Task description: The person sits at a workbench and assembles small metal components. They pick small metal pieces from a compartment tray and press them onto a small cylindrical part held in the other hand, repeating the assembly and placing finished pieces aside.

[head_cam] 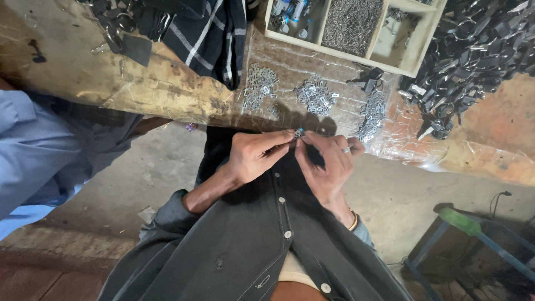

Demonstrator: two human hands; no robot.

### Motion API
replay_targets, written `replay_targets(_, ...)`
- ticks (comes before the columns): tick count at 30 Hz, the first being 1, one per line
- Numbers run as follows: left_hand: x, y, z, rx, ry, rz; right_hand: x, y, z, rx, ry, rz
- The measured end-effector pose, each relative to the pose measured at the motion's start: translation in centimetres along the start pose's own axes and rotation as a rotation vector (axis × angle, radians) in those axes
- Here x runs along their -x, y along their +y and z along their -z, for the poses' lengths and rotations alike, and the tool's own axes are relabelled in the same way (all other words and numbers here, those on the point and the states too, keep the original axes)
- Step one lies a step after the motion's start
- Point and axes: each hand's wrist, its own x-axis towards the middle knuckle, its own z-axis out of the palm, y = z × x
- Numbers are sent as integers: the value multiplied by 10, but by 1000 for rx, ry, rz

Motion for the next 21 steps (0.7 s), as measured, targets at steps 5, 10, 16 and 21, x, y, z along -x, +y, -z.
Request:
replay_targets(5, -1, 0, 2, 9, 27, 27, -8, 10, 12, 53, -113, -19)
replay_targets(10, 1, 3, 8, 193, 42, 199, -11, 11, 15, 341, -88, 65)
replay_targets(16, 3, -1, 13, 250, 65, 299, -4, 17, 18, 274, -131, 183)
replay_targets(21, 5, -5, 11, 285, 75, 315, 2, 22, 15, 269, -130, 198)
